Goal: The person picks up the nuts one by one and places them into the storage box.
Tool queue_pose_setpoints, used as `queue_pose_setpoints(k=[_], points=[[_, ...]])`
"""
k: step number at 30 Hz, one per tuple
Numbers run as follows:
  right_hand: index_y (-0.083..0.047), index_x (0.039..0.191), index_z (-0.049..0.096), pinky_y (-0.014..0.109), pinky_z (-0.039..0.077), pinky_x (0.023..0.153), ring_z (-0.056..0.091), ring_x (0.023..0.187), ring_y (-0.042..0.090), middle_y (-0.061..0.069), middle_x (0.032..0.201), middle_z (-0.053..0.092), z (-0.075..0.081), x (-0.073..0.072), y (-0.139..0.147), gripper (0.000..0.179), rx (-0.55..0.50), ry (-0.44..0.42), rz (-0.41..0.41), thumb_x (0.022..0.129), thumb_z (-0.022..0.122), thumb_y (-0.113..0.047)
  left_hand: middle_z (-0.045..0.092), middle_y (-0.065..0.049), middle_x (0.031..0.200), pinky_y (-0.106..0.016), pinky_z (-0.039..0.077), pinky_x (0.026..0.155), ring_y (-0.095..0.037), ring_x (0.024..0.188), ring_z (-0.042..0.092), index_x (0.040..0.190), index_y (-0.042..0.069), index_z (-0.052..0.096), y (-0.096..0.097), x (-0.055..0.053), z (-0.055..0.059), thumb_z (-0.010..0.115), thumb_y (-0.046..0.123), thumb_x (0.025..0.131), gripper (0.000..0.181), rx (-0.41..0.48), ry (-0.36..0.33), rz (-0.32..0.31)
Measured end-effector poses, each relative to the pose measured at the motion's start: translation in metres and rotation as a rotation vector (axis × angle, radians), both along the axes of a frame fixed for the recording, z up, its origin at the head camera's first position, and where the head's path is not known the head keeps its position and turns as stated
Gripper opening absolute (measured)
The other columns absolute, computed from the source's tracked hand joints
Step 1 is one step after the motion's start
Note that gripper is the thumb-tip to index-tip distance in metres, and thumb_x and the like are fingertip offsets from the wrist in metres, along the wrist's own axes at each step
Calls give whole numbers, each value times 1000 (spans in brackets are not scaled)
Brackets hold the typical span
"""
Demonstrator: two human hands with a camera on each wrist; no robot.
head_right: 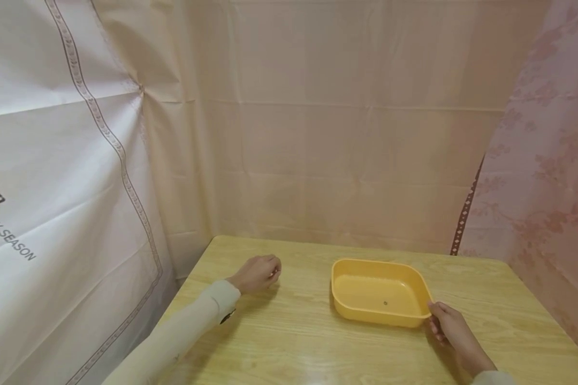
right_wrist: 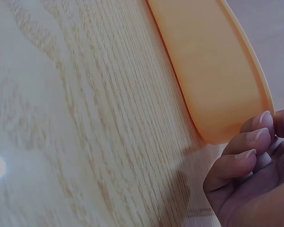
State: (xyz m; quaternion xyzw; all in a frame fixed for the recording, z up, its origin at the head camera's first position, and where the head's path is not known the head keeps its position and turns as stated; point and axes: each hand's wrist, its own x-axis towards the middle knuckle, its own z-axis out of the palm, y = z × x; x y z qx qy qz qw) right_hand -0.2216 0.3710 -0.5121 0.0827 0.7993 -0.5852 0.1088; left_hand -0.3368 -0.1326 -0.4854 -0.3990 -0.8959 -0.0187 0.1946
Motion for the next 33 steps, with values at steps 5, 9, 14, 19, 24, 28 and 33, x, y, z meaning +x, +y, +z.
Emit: queue_pose_setpoints(k=[5,9,14,19,24,28,33], points=[[-13,84,47,25,41,52,45,56,10,-4,69,48,-1,0,1,44,13,-8,-2,112,34,-45,68,1,93,-19,50,64,-7,74,61,98,13,69,3,0,1,64,15,100,6,-2,19,-13],[-13,84,47,25,41,52,45,56,10,-3,70,48,-2,0,1,44,4,-17,0,112,34,-45,68,1,94,-20,51,65,-7,75,62,99,12,69,6,1,2,64,14,100,5,-6,17,-17],[-13,84,46,25,41,51,45,55,10,-3,69,48,-1,-1,2,45,16,-15,12,112,35,-46,68,1,93,-20,51,64,-7,74,60,97,12,68,10,3,4,63,15,100,7,-4,29,-20],[-13,84,46,25,41,51,46,55,10,-3,69,48,-1,-2,3,45,8,-15,16,112,35,-46,67,2,93,-20,50,64,-6,72,59,98,13,68,13,1,6,64,16,100,6,-19,52,-18],[-13,83,46,24,41,51,46,55,9,-4,70,48,-2,-1,2,44,3,-8,15,112,36,-46,67,2,93,-19,50,63,-5,72,59,98,13,69,15,1,7,64,15,100,5,-8,64,-33],[-13,84,46,25,41,50,45,54,9,-4,69,47,-1,0,2,45,10,-9,1,112,36,-46,67,2,92,-18,49,62,-5,71,59,96,13,68,19,1,7,65,15,99,5,6,73,-54],[-13,85,47,25,41,51,45,54,10,-4,69,47,0,0,1,45,21,-7,-4,112,35,-47,67,2,92,-19,50,63,-6,72,60,96,13,68,24,-1,7,66,15,99,4,12,96,-75]])
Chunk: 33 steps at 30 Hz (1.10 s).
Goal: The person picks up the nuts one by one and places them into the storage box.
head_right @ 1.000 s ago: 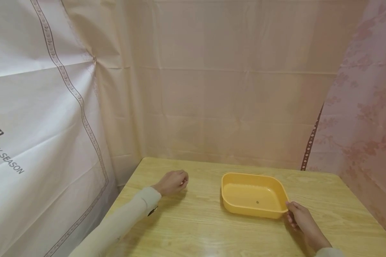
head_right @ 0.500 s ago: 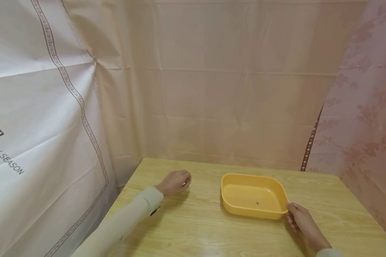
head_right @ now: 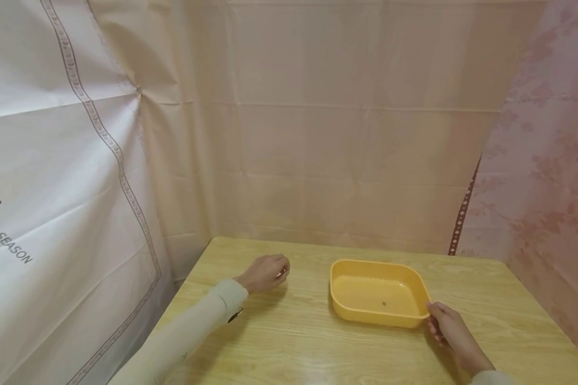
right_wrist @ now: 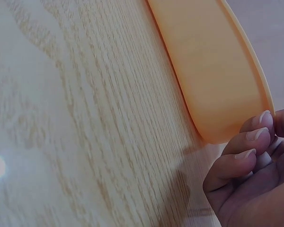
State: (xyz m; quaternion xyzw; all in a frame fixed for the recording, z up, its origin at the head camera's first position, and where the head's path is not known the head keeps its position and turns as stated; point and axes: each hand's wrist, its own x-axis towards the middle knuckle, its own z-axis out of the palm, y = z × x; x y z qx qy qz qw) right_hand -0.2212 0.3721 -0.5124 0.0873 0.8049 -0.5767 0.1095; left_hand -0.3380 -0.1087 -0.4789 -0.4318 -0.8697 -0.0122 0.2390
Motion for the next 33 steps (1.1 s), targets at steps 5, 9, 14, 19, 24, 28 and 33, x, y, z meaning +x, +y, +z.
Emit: queue_pose_setpoints(k=[5,9,14,19,24,28,33], points=[[-12,86,47,25,42,51,46,54,9,-4,69,47,0,1,0,46,6,5,9,112,35,-47,68,2,94,-20,51,66,-6,74,61,100,13,68,4,-2,-1,64,15,100,5,-13,-10,-2],[-12,86,47,24,42,50,45,54,9,-4,69,47,1,1,0,45,4,13,12,111,36,-47,67,3,92,-19,51,65,-5,72,60,99,14,68,6,-3,0,65,16,100,4,-18,-11,-5],[-12,85,47,25,41,51,45,54,9,-3,69,47,2,1,-1,45,4,13,10,112,36,-46,67,3,93,-20,51,66,-5,73,61,100,14,68,10,0,3,64,16,101,5,-26,-25,-3],[-11,85,48,26,41,52,45,55,10,-3,69,48,3,1,-1,47,29,10,13,111,35,-48,68,3,93,-19,50,65,-6,74,62,100,14,69,16,-1,3,63,16,101,6,-35,-44,-1],[-12,83,46,25,41,51,45,54,10,-3,68,47,3,2,-2,46,23,14,16,112,35,-46,67,4,91,-18,49,64,-6,72,61,97,15,68,21,-4,0,65,16,100,5,-25,-27,-19],[-12,83,46,25,41,51,45,54,9,-3,68,47,2,1,-1,47,26,17,20,111,36,-47,67,4,91,-17,49,65,-5,73,61,96,14,67,23,-3,2,64,16,101,6,-17,-27,-39],[-12,84,47,25,41,51,45,54,10,-3,68,47,1,1,0,47,30,17,13,111,36,-48,68,4,93,-17,49,65,-5,74,61,99,14,68,26,-2,4,64,16,101,5,-26,-46,-25]])
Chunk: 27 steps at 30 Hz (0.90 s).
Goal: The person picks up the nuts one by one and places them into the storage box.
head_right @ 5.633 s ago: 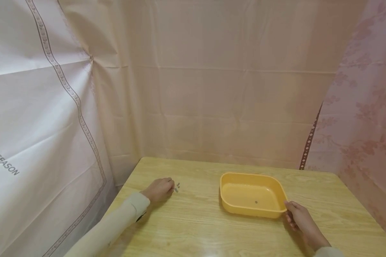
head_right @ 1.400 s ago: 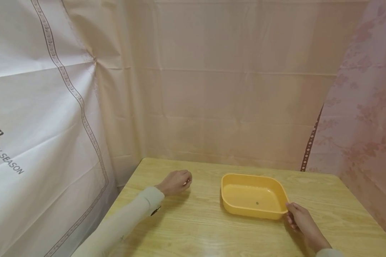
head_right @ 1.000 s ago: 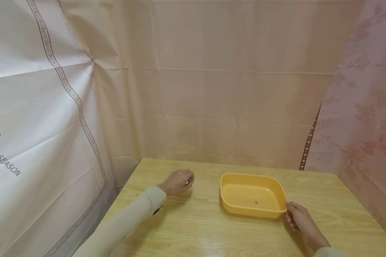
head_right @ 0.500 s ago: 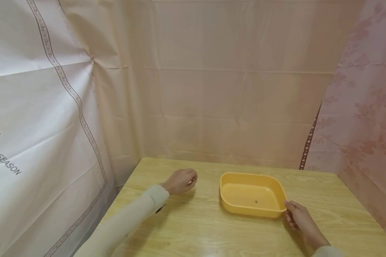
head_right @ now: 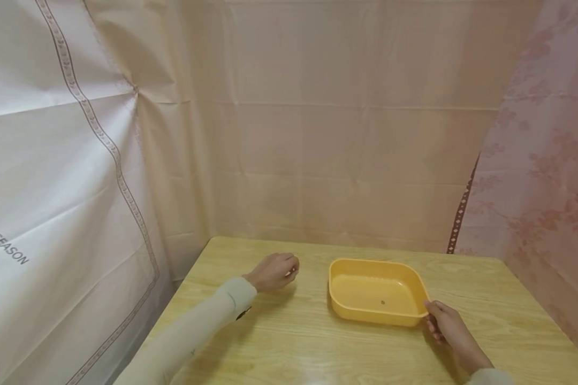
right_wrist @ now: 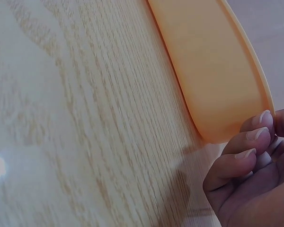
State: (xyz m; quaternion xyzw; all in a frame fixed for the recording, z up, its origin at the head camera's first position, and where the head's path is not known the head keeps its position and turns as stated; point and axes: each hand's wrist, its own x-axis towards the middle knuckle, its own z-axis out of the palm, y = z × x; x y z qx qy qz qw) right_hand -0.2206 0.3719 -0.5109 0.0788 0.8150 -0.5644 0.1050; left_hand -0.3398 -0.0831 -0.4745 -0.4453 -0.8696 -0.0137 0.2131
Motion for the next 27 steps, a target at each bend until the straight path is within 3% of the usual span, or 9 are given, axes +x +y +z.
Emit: queue_pose_setpoints(k=[12,27], points=[[-12,83,46,26,42,51,45,55,11,-2,68,47,-1,-1,0,46,-6,-13,2,112,34,-46,68,3,93,-18,50,66,-5,74,61,101,14,69,6,1,-1,64,16,101,5,-2,24,-2],[-12,83,46,26,42,50,45,54,11,-2,67,48,-2,-2,0,45,-22,-9,-7,112,35,-44,68,3,95,-18,51,68,-5,75,62,103,14,69,11,0,4,62,16,102,8,-5,-4,9]])
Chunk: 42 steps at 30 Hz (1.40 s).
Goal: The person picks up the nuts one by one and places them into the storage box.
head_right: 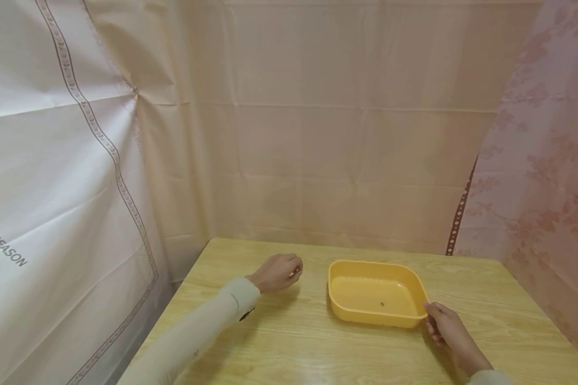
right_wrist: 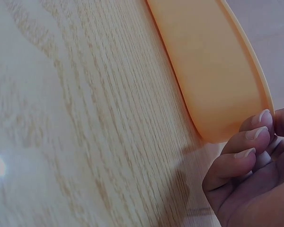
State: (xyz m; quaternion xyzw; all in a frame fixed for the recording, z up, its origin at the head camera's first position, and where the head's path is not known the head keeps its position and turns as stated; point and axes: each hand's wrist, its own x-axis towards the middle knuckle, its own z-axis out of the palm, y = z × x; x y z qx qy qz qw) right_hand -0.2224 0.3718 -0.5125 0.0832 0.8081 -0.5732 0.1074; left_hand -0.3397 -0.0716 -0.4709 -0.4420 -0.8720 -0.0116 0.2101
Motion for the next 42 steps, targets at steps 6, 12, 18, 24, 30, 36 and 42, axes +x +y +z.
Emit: queue_pose_setpoints(k=[6,12,18,24,30,36,42], points=[[-11,84,47,26,42,50,45,54,11,-2,68,48,0,0,0,46,-1,-4,-7,112,34,-45,68,3,95,-18,51,69,-5,76,63,103,14,69,5,1,3,62,17,102,8,1,9,-7],[-11,86,48,27,42,51,46,55,11,-2,69,48,0,0,0,47,15,-6,-5,112,33,-47,68,3,96,-18,51,69,-5,77,62,103,14,70,11,2,5,62,17,102,8,-5,2,-4],[-11,84,47,27,42,51,46,55,11,-2,68,48,-2,0,1,47,20,-5,-6,112,34,-47,68,4,96,-16,50,68,-5,78,63,103,14,70,18,2,5,62,17,102,8,3,5,-29],[-11,84,47,26,41,50,45,55,11,-2,69,47,-1,0,0,46,7,9,-5,112,35,-46,68,4,95,-16,49,68,-5,77,62,103,15,69,26,0,5,61,17,103,8,6,7,-40],[-10,84,47,25,41,49,45,54,10,-2,68,47,0,0,-1,45,-18,10,-17,112,36,-43,68,4,95,-16,49,68,-4,77,62,103,14,70,33,3,7,61,17,103,9,4,6,-44],[-10,85,47,26,41,50,45,54,10,-2,69,47,-1,0,0,45,-9,7,-8,112,36,-44,68,4,95,-15,48,67,-4,76,61,103,14,70,37,3,6,62,18,102,8,10,18,-71],[-11,85,46,26,41,51,45,55,10,-2,70,48,0,0,0,45,-4,5,4,112,35,-45,68,4,95,-15,49,68,-4,76,61,104,14,69,41,2,5,62,18,102,9,1,16,-69]])
